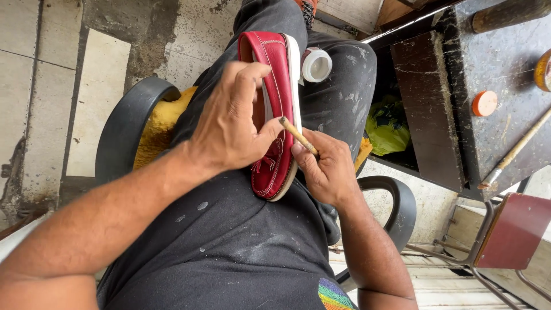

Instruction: Applying adhesive or paint to the edges of shoes using a brush for repair or refurbishment

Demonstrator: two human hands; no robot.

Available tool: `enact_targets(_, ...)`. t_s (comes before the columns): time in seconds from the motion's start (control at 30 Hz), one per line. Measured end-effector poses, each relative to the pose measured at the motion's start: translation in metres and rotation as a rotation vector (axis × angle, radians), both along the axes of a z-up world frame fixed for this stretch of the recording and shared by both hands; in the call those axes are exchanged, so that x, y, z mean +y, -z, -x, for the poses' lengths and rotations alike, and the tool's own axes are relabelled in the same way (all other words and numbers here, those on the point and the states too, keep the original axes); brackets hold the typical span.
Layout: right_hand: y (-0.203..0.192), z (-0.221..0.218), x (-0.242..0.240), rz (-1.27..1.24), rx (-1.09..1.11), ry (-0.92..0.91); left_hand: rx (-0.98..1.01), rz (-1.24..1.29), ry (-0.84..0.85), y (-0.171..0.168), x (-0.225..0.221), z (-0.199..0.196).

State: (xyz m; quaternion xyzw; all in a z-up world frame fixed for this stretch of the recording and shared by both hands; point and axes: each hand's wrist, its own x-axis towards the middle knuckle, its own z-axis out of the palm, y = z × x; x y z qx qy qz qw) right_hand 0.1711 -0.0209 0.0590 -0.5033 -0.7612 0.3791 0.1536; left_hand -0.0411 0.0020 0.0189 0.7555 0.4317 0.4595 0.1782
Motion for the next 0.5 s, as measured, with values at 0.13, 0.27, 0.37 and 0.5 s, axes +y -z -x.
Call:
enact_targets(0.13,0.023,-0.011,0.001,0.253,0.168,0.143,-0.142,0.63,-0.023,-0.012,-0.015,-0.007)
enact_targets(0.27,0.05,-0.013,0.019,0.529,0.607,0.39,-0.462,1.017,-0.057,0.002,-0.007,-0.012)
enact_targets(0.37,0.064,-0.009,0.018,0.596,0.726,0.411,-0.737,1.063,-0.047,-0.003,-0.008,-0.02)
enact_targets(0.5,0.071,-0.011,0.02,0.631,0.802,0.401,-0.821,1.066,0.008,0.005,-0.007,-0.017)
